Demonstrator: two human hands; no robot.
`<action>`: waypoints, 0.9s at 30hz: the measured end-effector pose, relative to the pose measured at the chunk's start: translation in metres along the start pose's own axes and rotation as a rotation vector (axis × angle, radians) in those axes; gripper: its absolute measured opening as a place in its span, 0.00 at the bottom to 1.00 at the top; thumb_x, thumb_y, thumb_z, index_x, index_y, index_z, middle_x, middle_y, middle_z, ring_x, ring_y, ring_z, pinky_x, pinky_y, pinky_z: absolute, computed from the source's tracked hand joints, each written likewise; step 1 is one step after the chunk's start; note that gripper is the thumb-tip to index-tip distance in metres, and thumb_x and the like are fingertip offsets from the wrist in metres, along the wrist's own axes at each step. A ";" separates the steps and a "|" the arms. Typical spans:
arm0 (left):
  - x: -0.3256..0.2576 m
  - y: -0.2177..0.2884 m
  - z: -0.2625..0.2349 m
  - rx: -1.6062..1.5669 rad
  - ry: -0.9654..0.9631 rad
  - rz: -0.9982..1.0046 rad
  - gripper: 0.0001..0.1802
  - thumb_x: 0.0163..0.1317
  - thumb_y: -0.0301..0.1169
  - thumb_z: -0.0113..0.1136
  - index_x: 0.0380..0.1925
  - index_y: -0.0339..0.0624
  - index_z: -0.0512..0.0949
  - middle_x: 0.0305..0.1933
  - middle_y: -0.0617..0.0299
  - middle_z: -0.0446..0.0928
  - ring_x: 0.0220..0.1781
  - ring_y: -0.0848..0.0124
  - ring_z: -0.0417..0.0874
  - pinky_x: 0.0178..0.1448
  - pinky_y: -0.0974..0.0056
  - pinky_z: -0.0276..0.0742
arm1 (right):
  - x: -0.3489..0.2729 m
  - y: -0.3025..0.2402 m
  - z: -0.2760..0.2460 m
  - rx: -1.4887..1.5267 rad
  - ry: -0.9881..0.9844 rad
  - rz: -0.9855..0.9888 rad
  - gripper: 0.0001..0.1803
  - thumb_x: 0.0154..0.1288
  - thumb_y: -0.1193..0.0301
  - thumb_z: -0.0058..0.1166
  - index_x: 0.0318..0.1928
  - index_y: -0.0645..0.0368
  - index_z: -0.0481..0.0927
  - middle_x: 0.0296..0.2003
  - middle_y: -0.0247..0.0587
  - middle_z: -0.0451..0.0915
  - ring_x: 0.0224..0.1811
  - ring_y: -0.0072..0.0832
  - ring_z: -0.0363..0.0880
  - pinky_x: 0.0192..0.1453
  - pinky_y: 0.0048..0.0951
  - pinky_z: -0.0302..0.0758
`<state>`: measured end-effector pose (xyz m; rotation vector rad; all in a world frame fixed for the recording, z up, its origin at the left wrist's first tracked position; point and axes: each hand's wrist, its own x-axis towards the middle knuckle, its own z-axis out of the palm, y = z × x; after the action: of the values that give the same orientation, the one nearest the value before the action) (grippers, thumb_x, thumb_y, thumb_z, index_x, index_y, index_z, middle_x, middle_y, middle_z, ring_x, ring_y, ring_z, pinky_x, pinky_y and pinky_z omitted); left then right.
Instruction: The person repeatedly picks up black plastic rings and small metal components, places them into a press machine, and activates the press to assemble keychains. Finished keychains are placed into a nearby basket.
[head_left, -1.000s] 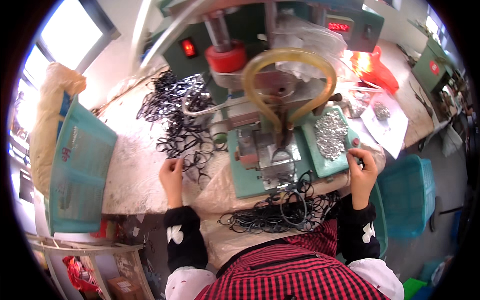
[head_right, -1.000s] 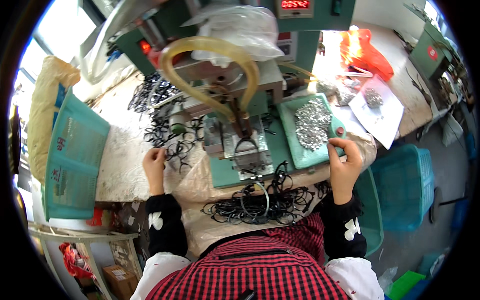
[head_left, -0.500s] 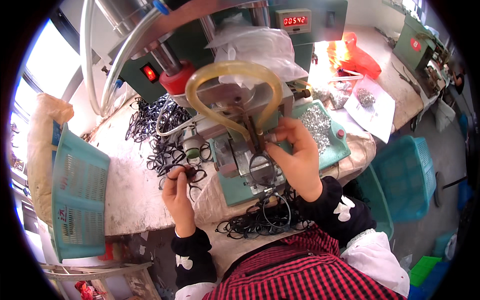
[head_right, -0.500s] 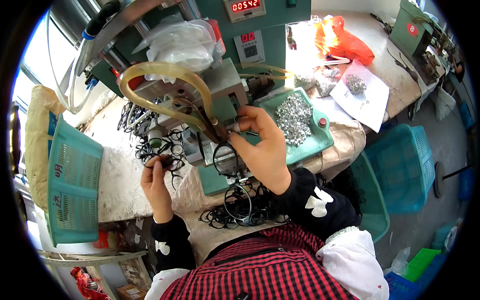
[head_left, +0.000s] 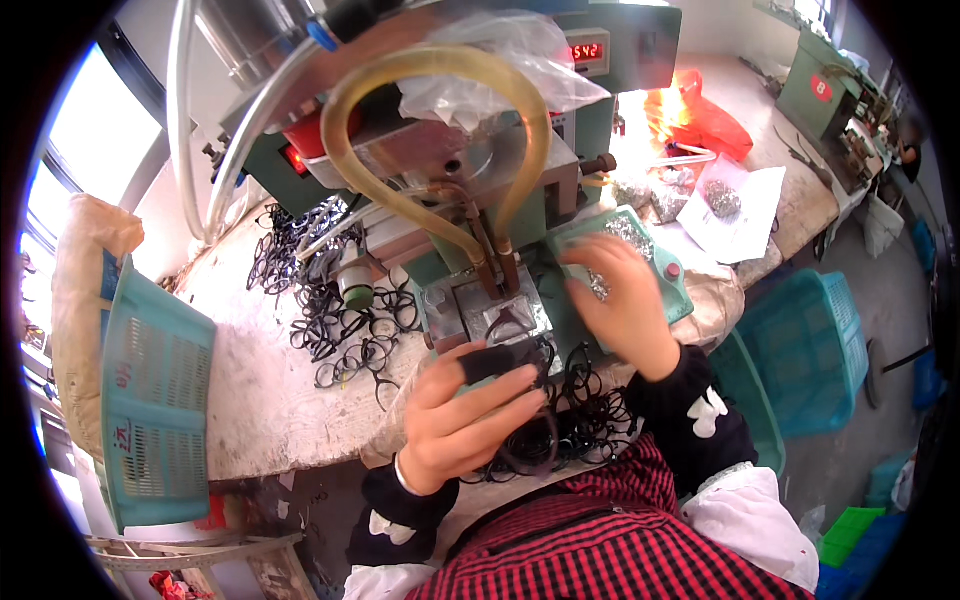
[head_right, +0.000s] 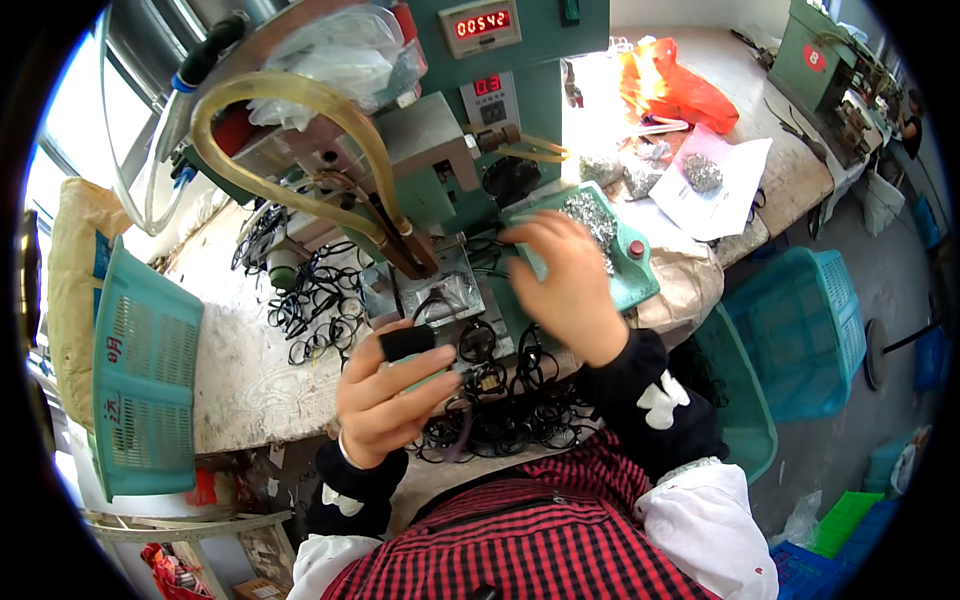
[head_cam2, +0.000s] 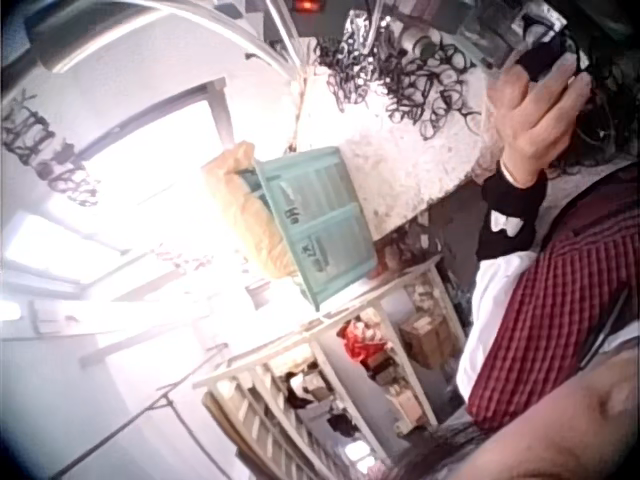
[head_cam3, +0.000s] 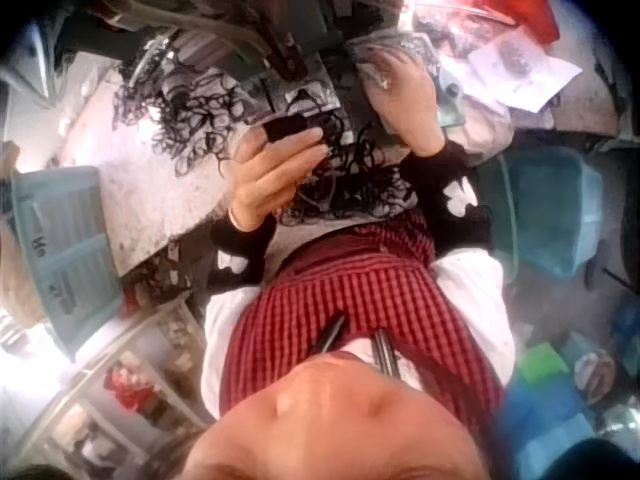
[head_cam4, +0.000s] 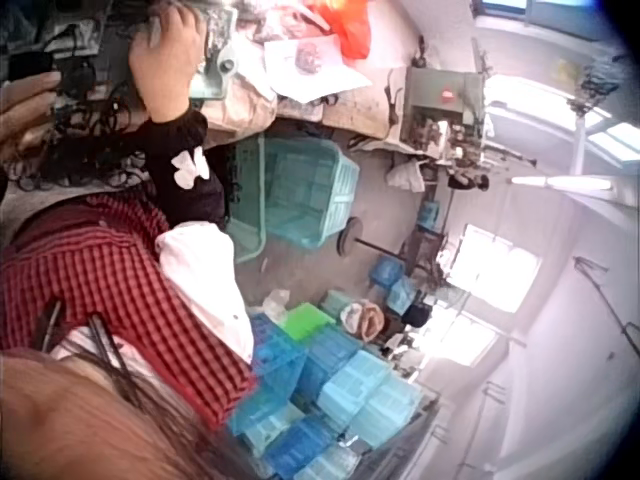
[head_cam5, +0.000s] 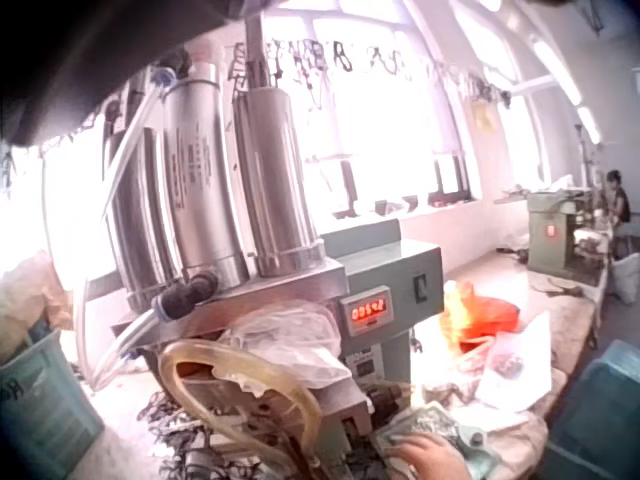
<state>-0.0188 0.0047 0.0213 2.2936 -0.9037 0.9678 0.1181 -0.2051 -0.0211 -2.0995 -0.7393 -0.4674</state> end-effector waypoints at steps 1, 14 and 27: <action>0.001 -0.001 0.007 0.016 -0.016 -0.006 0.19 0.48 0.27 0.71 0.44 0.47 0.90 0.53 0.65 0.87 0.40 0.63 0.79 0.58 0.50 0.85 | -0.002 0.020 0.002 -0.278 0.013 0.087 0.11 0.56 0.72 0.66 0.42 0.56 0.87 0.55 0.55 0.82 0.63 0.54 0.77 0.68 0.47 0.74; -0.010 0.015 0.014 0.027 -0.030 -0.137 0.19 0.50 0.28 0.73 0.46 0.49 0.89 0.56 0.63 0.86 0.41 0.64 0.81 0.65 0.49 0.81 | 0.003 0.079 0.019 -0.428 -0.110 -0.251 0.09 0.59 0.74 0.58 0.41 0.61 0.80 0.56 0.55 0.78 0.67 0.52 0.74 0.64 0.49 0.77; -0.148 -0.009 -0.108 0.764 0.118 -1.076 0.06 0.61 0.29 0.70 0.34 0.39 0.85 0.45 0.52 0.84 0.50 0.52 0.81 0.57 0.54 0.74 | -0.023 0.064 0.000 0.138 0.122 0.150 0.05 0.64 0.81 0.61 0.41 0.65 0.85 0.36 0.43 0.86 0.40 0.33 0.85 0.49 0.30 0.78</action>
<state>-0.1380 0.1368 -0.0245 2.6606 0.8847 0.9547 0.1423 -0.2433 -0.0715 -1.9623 -0.5245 -0.4445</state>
